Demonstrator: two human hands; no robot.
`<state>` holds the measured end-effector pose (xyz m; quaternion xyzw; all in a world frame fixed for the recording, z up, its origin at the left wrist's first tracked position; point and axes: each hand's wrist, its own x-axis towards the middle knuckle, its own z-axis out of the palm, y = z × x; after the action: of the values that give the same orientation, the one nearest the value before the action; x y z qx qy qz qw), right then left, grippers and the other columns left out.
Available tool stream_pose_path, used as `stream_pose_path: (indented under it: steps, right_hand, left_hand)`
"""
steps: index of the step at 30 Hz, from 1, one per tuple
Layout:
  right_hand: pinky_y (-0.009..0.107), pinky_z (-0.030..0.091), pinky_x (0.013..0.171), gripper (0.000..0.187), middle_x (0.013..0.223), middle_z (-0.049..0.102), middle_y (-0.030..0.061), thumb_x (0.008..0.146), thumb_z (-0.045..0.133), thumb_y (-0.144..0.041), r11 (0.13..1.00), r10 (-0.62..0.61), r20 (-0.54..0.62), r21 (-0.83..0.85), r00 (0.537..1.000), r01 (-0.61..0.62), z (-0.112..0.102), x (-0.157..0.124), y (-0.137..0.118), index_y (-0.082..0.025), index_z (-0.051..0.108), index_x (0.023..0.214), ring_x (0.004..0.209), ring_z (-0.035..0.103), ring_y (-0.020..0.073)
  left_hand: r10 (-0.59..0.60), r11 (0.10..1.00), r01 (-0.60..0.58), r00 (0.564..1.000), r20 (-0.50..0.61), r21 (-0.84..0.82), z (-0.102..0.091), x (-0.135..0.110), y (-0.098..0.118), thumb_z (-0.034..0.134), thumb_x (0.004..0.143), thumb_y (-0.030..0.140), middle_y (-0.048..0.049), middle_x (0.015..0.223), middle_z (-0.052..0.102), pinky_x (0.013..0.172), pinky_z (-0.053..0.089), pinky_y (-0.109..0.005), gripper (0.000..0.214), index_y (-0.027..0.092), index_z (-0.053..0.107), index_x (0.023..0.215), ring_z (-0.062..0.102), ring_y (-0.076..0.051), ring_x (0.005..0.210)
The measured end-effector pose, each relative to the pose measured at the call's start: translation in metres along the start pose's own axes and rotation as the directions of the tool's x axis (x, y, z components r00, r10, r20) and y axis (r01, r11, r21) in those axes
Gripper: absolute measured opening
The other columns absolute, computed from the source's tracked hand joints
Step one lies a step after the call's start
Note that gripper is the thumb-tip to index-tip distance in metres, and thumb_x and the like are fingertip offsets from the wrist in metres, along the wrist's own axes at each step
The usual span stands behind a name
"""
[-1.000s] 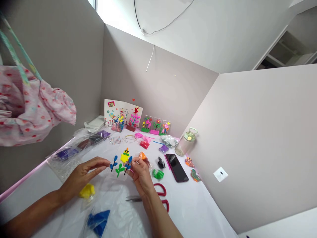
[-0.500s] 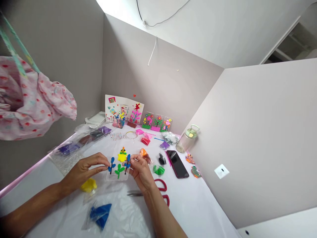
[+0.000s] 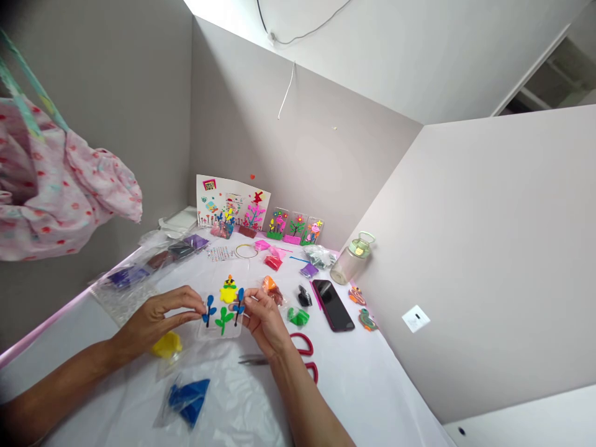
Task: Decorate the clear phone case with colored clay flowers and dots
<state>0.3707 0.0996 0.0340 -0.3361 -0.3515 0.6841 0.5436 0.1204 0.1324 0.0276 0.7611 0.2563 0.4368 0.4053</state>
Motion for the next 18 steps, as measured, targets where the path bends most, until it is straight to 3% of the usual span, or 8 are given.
stream_pose_path:
  steps: [8, 13, 18]
  right_hand:
    - [0.025, 0.057, 0.072, 0.035, 0.081, 0.076, 0.0017, 0.072, 0.095, -0.035, 1.000, -0.002, -0.002, -0.007, 1.000, 0.002, 0.002, -0.001, -0.001, -0.020, 0.067, 0.088, 0.076, 0.074, 0.0156]
    - [0.023, 0.057, 0.073, 0.036, 0.084, 0.076, 0.0008, 0.072, 0.095, -0.037, 0.999, -0.038, -0.014, -0.014, 0.999, 0.038, 0.004, -0.002, -0.002, -0.020, 0.067, 0.088, 0.078, 0.073, 0.0143]
    - [0.024, 0.057, 0.075, 0.036, 0.084, 0.076, 0.0007, 0.072, 0.095, -0.037, 0.998, -0.060, -0.021, -0.035, 0.998, 0.059, 0.007, -0.003, -0.003, -0.020, 0.066, 0.088, 0.077, 0.074, 0.0145]
  left_hand:
    - [-0.114, 0.992, 0.112, 0.993, -0.033, -0.058, 0.002, 0.001, 0.001, 0.076, 0.087, 0.041, -0.0027, 0.095, 0.076, 0.092, 0.053, -0.033, 0.014, 0.029, 0.083, 0.088, 0.070, -0.023, 0.095]
    - [-0.284, 0.944, 0.267, 0.956, -0.071, -0.193, 0.004, 0.003, -0.004, 0.071, 0.091, 0.053, -0.0041, 0.096, 0.077, 0.090, 0.058, -0.037, 0.031, 0.025, 0.071, 0.106, 0.074, -0.024, 0.096]
    - [-0.353, 0.891, 0.330, 0.936, -0.018, -0.312, 0.006, 0.006, -0.017, 0.076, 0.084, 0.058, -0.0071, 0.096, 0.076, 0.088, 0.061, -0.041, 0.044, 0.021, 0.066, 0.106, 0.075, -0.025, 0.092]
